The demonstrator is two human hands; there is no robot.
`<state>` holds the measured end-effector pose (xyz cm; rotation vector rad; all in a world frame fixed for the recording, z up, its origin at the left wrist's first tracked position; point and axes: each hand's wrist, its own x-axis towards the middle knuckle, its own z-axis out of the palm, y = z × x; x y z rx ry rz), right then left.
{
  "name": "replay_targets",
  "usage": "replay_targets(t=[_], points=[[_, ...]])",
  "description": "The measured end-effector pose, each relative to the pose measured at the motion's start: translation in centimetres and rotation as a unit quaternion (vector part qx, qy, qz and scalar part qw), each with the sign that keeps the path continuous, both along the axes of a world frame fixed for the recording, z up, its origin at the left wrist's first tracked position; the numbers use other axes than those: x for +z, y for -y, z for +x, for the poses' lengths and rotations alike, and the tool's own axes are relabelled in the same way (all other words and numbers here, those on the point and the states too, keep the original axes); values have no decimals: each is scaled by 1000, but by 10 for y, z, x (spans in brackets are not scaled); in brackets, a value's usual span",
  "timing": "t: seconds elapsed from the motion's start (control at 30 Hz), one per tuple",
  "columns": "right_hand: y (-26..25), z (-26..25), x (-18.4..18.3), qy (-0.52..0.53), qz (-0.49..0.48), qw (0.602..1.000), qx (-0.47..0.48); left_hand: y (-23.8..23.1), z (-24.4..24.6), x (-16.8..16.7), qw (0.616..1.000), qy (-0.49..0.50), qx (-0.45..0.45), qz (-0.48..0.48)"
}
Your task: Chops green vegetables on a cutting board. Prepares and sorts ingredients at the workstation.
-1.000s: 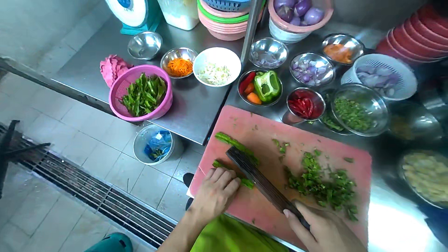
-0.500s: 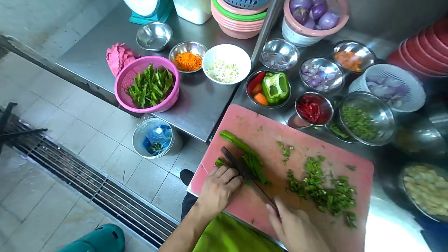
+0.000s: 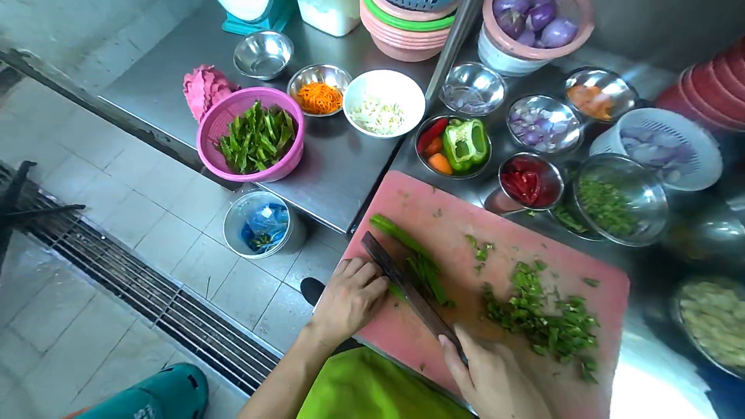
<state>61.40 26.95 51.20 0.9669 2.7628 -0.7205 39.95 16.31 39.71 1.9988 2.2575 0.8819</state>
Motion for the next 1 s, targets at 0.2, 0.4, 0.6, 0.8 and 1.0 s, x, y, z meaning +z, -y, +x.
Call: replay_targets(t=[0.2, 0.4, 0.6, 0.8, 1.0], points=[[13, -13, -2, 38, 17, 999, -6, 0, -1, -4, 1000, 18, 4, 18], [-9, -35, -26, -52, -2, 995, -86, -3, 16, -7, 999, 32, -3, 32], [-9, -6, 0, -39, -14, 997, -58, 11, 7, -2, 994, 71, 51, 64], [4, 3, 4, 13, -41, 999, -23, 4, -2, -2, 1000, 15, 2, 7], [11, -10, 12, 76, -44, 996, -23, -2, -3, -5, 999, 35, 5, 16]])
